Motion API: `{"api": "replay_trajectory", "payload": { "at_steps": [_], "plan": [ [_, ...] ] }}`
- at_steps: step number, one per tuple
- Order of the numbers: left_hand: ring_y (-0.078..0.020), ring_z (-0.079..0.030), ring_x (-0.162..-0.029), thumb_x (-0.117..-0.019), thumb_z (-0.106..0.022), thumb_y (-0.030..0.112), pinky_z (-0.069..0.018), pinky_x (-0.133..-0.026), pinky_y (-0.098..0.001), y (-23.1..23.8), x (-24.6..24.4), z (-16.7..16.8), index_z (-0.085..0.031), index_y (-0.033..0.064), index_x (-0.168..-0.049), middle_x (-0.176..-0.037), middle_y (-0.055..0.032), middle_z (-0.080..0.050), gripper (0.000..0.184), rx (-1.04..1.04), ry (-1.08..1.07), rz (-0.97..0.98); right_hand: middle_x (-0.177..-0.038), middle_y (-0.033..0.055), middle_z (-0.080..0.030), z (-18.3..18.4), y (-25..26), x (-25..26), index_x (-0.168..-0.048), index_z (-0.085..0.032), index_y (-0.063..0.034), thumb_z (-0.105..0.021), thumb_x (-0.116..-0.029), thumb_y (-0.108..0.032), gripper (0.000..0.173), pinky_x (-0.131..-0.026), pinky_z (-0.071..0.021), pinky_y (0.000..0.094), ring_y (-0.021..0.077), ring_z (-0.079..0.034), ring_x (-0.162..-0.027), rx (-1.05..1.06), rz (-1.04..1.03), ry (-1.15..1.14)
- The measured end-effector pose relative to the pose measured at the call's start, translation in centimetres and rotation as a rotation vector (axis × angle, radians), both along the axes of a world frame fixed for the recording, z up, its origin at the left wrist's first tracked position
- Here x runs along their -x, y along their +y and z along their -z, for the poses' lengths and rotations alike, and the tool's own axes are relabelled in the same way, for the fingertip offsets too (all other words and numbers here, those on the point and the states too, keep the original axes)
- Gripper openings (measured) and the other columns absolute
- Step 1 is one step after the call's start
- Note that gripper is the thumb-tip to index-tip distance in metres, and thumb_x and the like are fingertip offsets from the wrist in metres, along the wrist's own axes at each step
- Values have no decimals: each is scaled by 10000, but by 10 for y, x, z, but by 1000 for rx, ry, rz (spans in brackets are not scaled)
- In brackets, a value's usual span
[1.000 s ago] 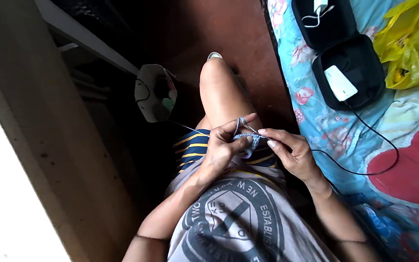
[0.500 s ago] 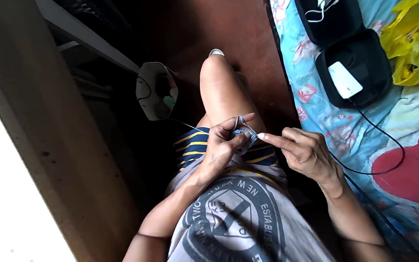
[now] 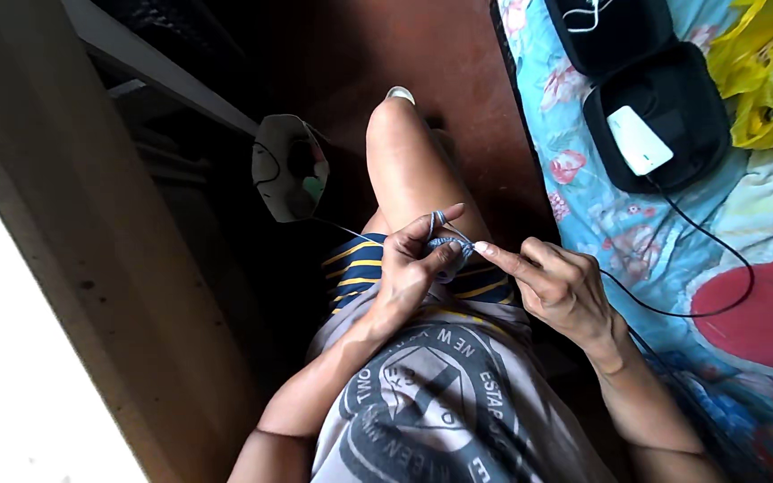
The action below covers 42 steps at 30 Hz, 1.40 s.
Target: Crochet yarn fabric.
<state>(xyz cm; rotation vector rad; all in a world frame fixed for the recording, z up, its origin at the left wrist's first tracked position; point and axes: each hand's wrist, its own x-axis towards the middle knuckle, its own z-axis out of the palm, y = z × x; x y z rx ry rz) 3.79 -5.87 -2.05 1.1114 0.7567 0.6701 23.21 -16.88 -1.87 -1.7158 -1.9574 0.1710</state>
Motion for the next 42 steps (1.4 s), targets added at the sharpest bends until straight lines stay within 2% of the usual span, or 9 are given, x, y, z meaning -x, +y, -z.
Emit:
{"api": "replay_trajectory", "payload": {
  "at_steps": [4, 15, 24, 32, 42],
  "plan": [
    [-54, -669, -696, -904, -564, -126, -566, -653, -206, -1, 0, 1, -594, -27, -1356, -887, -30, -743, 463, 8, -17, 7, -659, 62, -480, 0, 1, -1, -1281, -756, -219, -542, -951, -17, 442, -446, -333, 304, 191, -461, -511, -6, -5, 25],
    [-59, -636, -629, -919, -575, -103, -542, -590, -201, 0, 0, -1, -583, -3, -1380, -833, -43, -723, 471, 63, -12, 15, -660, 61, -489, 2, 0, 0, -1274, -760, -218, -548, -951, -23, 433, -446, -335, 306, 186, -464, -510, -13, 0, 31],
    [-63, -660, -654, -918, -602, -103, -565, -626, -212, -1, -1, 0, -576, 6, -1399, -838, -48, -735, 493, 89, -15, -4, -664, 67, -497, 6, 1, 5, -1268, -763, -214, -559, -953, -24, 421, -446, -343, 305, 184, -472, -512, -24, 24, 47],
    [-62, -648, -623, -934, -603, -89, -551, -584, -201, 0, -1, -2, -574, 19, -1404, -824, -50, -732, 483, 78, 3, 0, -666, 69, -495, 5, 2, 4, -1253, -770, -205, -570, -951, -26, 404, -444, -340, 309, 194, -473, -516, -41, 23, 2],
    [-61, -652, -638, -953, -580, -86, -565, -617, -213, 1, -1, 0, -562, 14, -1419, -807, -45, -722, 477, 117, -38, 12, -667, 64, -501, 7, 3, 5, -1254, -770, -201, -568, -948, -26, 407, -448, -344, 295, 177, -473, -516, -39, 21, 71]
  ]
}}
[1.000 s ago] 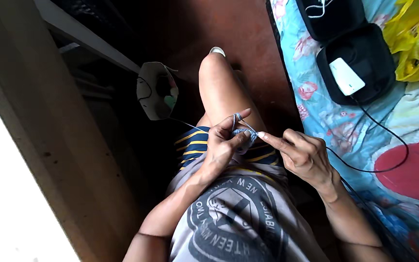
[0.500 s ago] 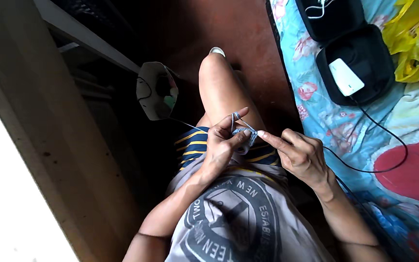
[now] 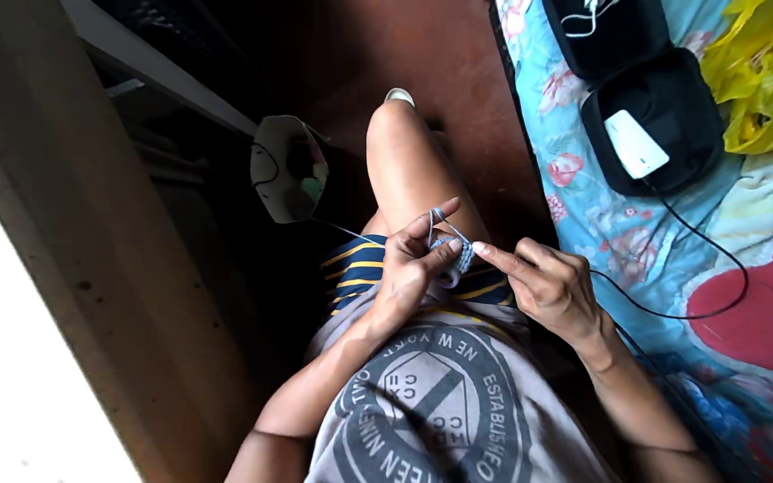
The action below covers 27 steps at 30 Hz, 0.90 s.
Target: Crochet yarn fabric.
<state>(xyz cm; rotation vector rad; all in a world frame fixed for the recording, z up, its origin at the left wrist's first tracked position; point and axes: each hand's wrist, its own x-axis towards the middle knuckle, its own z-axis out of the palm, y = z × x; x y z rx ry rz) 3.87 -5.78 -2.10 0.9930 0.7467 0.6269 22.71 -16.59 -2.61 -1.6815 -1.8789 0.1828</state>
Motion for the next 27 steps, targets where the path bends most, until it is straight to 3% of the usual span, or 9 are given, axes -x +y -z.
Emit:
{"api": "replay_trajectory", "payload": {
  "at_steps": [4, 6, 10, 13, 16, 18, 19, 21, 27],
  "plan": [
    [-63, -635, -628, -958, -570, -74, -549, -605, -209, 2, 0, 1, -552, 20, -1428, -790, -43, -705, 480, 30, -24, 9, -683, 57, -523, 2, 0, -3, -1263, -761, -178, -527, -970, -41, 399, -460, -359, 279, 140, -470, -522, 50, -8, 166],
    [-60, -640, -645, -954, -567, -82, -549, -616, -206, 1, -1, 2, -541, 9, -1433, -816, -42, -713, 489, 19, -25, 17, -762, 62, -618, 4, 1, -3, -1300, -731, -145, -505, -1001, -62, 384, -504, -418, 274, 121, -530, -574, 104, -19, 293],
    [-57, -655, -661, -931, -574, -106, -563, -638, -209, -1, -3, 1, -540, -9, -1429, -835, -36, -725, 508, 3, -15, 18, -1142, 74, -752, 5, 2, -1, -1347, -686, -101, -485, -1035, -66, 373, -808, -566, 220, 62, -703, -939, 193, -73, 512],
    [-59, -662, -687, -927, -568, -114, -567, -653, -211, -1, -2, 2, -541, -19, -1420, -864, -35, -729, 502, -4, -34, 24, -1237, 73, -729, 8, 3, 1, -1299, -696, -25, -494, -1030, -30, 337, -956, -548, 203, 46, -679, -1111, 165, -96, 672],
    [-66, -672, -707, -926, -573, -112, -569, -660, -214, 0, -1, 2, -565, -36, -1388, -899, -51, -741, 468, -15, -48, 9, -1270, 63, -717, 12, 2, -1, -1285, -690, 3, -495, -1030, -21, 322, -996, -535, 208, 42, -663, -1151, 131, -99, 749],
    [-69, -671, -705, -928, -579, -105, -568, -647, -213, 1, -1, 1, -581, -29, -1376, -908, -61, -741, 455, -5, -38, 1, -1182, 58, -743, 15, 0, -5, -1267, -709, -38, -502, -1033, -45, 313, -924, -560, 204, 37, -687, -1057, 122, -83, 662],
    [-70, -667, -696, -930, -582, -102, -564, -631, -210, 1, 0, 0, -593, -23, -1368, -903, -63, -739, 445, 3, -28, -3, -1034, 51, -754, 16, 0, -6, -1245, -736, -84, -513, -1028, -65, 311, -795, -564, 202, 38, -689, -904, 100, -53, 562],
    [-65, -664, -689, -930, -591, -100, -557, -615, -201, 2, 0, -1, -609, -22, -1348, -895, -59, -740, 425, 23, -10, -15, -720, 37, -588, 18, 0, -6, -1231, -763, -156, -515, -1011, -78, 341, -532, -416, 242, 87, -525, -594, 53, -17, 373],
    [-75, -667, -698, -941, -579, -95, -565, -647, -218, 3, 0, -1, -606, -22, -1341, -879, -62, -734, 408, 53, 7, -17, -645, 55, -486, 11, 1, -9, -1222, -781, -203, -538, -965, -44, 387, -458, -353, 299, 170, -470, -516, -32, -23, 42]
  ]
}}
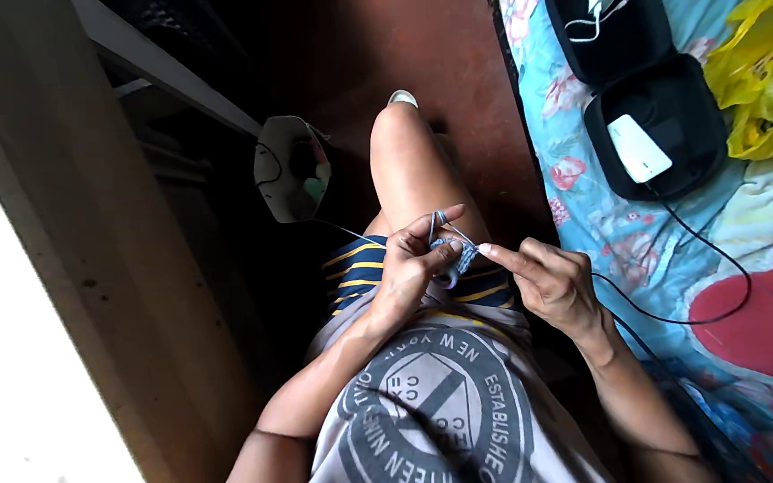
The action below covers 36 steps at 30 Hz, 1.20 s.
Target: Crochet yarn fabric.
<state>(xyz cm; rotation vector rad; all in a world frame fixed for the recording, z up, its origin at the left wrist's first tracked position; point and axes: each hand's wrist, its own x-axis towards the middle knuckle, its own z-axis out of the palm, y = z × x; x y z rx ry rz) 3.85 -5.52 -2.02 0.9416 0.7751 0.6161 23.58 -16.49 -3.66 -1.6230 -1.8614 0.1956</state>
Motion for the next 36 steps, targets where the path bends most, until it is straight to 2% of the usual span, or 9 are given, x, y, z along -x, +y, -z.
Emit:
{"api": "replay_trajectory", "payload": {
  "at_steps": [9, 18, 21, 24, 27, 29, 31, 32, 36],
  "plan": [
    [-66, -652, -660, -934, -570, -107, -552, -614, -207, -3, -3, -1, -597, -12, -1359, -860, -60, -730, 436, -8, 32, 11, -659, 71, -493, -3, -5, 7, -1252, -768, -216, -564, -957, -43, 398, -447, -337, 316, 203, -473, -511, -34, 35, -134],
    [-71, -663, -676, -944, -573, -95, -560, -634, -215, -5, -3, 0, -550, -2, -1414, -874, -66, -736, 480, -20, -5, 35, -668, 62, -513, 0, -5, 9, -1236, -775, -184, -555, -967, -43, 375, -458, -359, 281, 150, -468, -515, 27, 60, 95],
    [-68, -674, -697, -908, -596, -101, -575, -646, -222, -9, -4, 0, -484, -18, -1465, -909, -45, -742, 575, -213, 39, 43, -688, 42, -556, 2, -6, 11, -1222, -775, -149, -538, -979, -55, 352, -498, -384, 237, 90, -482, -550, 85, 65, 305],
    [-73, -681, -761, -904, -634, -65, -592, -718, -248, -14, -5, 9, -486, -100, -1433, -939, -76, -730, 550, -633, 110, 17, -759, 48, -632, 1, -6, 19, -1210, -771, -121, -538, -1002, -73, 316, -570, -457, 216, 67, -550, -629, 121, 85, 424],
    [-154, -671, -777, -895, -648, -53, -575, -739, -295, -16, -9, 21, -579, -112, -1327, -905, -146, -715, 442, -1013, 149, -38, -1110, 51, -757, -10, -3, 29, -1282, -705, -55, -534, -991, -36, 338, -798, -585, 202, 28, -705, -910, 245, 95, 630],
    [-170, -676, -795, -897, -648, -41, -568, -758, -297, -19, -13, 25, -611, -76, -1283, -911, -153, -722, 389, -1091, 126, -61, -976, -36, -711, -20, 2, 37, -1321, -617, -37, -539, -981, -11, 349, -653, -493, 126, -47, -592, -733, 363, 108, 991],
    [-135, -664, -804, -902, -652, -37, -558, -760, -268, -22, -14, 24, -607, -64, -1295, -920, -134, -713, 396, -983, 61, -55, -788, -69, -627, -24, 6, 41, -1284, -590, -96, -524, -964, -6, 339, -497, -358, 112, -57, -453, -558, 418, 129, 1278],
    [-105, -677, -821, -913, -656, -35, -573, -770, -260, -23, -14, 21, -590, -67, -1327, -943, -107, -722, 420, -843, 23, -41, -767, -73, -619, -23, 6, 41, -1259, -579, -89, -521, -958, -6, 317, -505, -360, 110, -59, -459, -562, 386, 123, 1269],
    [-59, -700, -778, -893, -627, -79, -600, -761, -259, -18, -10, 2, -479, -38, -1465, -906, 1, -752, 592, -228, -43, 24, -857, 37, -693, -10, -1, 32, -1128, -615, 28, -562, -1001, -82, 176, -731, -542, 149, -9, -643, -766, 96, 155, 597]
  ]
}}
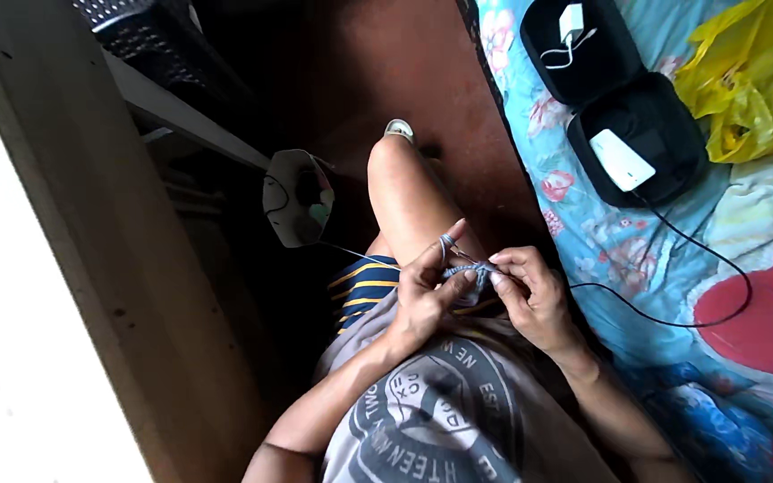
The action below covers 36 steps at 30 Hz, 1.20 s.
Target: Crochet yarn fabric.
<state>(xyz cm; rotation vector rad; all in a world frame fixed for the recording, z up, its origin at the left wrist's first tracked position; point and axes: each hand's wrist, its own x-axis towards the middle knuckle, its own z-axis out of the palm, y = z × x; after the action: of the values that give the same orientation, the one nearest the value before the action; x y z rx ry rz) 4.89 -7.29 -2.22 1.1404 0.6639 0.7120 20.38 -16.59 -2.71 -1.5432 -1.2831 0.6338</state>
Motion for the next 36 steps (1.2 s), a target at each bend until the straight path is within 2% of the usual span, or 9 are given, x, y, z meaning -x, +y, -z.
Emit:
{"api": "replay_trajectory", "payload": {
  "at_steps": [5, 15, 19, 21, 23, 27, 29, 31, 36],
  "plan": [
    [-41, -652, -717, -905, -586, -83, -572, -711, -224, 13, 8, -3, -550, -26, -1418, -852, 20, -712, 518, 104, -10, 88, -781, 99, -685, 7, -1, -17, -982, -693, -20, -544, -1030, -115, 184, -628, -524, 227, 133, -651, -689, -177, -15, -446],
    [-28, -581, -593, -892, -525, -37, -504, -557, -173, 31, 17, 0, -653, -2, -1315, -759, 6, -670, 444, 308, -76, 160, -710, 94, -632, 9, -1, -26, -1065, -767, -45, -548, -998, -66, 230, -560, -487, 274, 165, -605, -624, -196, -122, -486],
    [-39, -596, -601, -891, -529, -54, -514, -561, -184, 31, 17, 5, -687, 4, -1267, -762, -11, -683, 412, 315, -79, 176, -787, 66, -656, 10, -3, -27, -1090, -745, -19, -555, -1022, -88, 213, -627, -501, 191, 62, -600, -684, -136, -182, -208],
    [-42, -612, -645, -896, -534, -83, -535, -607, -197, 25, 14, 4, -671, -9, -1272, -795, -8, -683, 407, 194, -33, 181, -923, 25, -714, 7, -2, -23, -1189, -691, -11, -572, -1019, -81, 218, -716, -538, 130, -25, -629, -774, -38, -210, 35],
    [-26, -639, -731, -885, -553, -108, -557, -679, -199, 16, 8, 3, -630, -43, -1309, -918, -12, -711, 436, 54, -4, 179, -858, -45, -649, 4, 1, -14, -1309, -654, -36, -575, -987, -49, 333, -671, -491, 136, -41, -554, -708, 51, -210, 277],
    [-54, -686, -829, -912, -569, -102, -582, -777, -237, 15, 7, 6, -632, -48, -1308, -987, -39, -745, 404, 115, -41, 171, -1024, -64, -718, 3, 7, -9, -1224, -702, -61, -572, -986, -32, 273, -665, -491, 127, -60, -572, -737, 95, -174, 442],
    [-60, -691, -831, -937, -582, -24, -581, -753, -235, 23, 14, 10, -718, 21, -1176, -997, -40, -750, 279, 221, -67, 183, -977, -51, -704, 3, 9, -12, -1207, -698, -42, -565, -975, -8, 270, -618, -466, 122, -55, -542, -686, 103, -145, 426],
    [-8, -617, -670, -917, -631, 63, -504, -597, -175, 32, 20, 14, -755, 110, -903, -838, 12, -724, 133, 277, -40, 184, -944, -52, -697, 2, 8, -15, -1202, -699, -42, -558, -973, 1, 272, -617, -470, 125, -50, -545, -677, 125, -150, 443],
    [-4, -624, -631, -891, -667, 176, -518, -555, -173, 63, 50, 24, -673, 168, -634, -780, 65, -707, 257, 109, 92, 348, -813, -60, -662, 4, 5, -17, -1150, -706, -45, -551, -966, -7, 243, -590, -478, 132, -40, -548, -633, 166, -178, 539]
  ]
}}
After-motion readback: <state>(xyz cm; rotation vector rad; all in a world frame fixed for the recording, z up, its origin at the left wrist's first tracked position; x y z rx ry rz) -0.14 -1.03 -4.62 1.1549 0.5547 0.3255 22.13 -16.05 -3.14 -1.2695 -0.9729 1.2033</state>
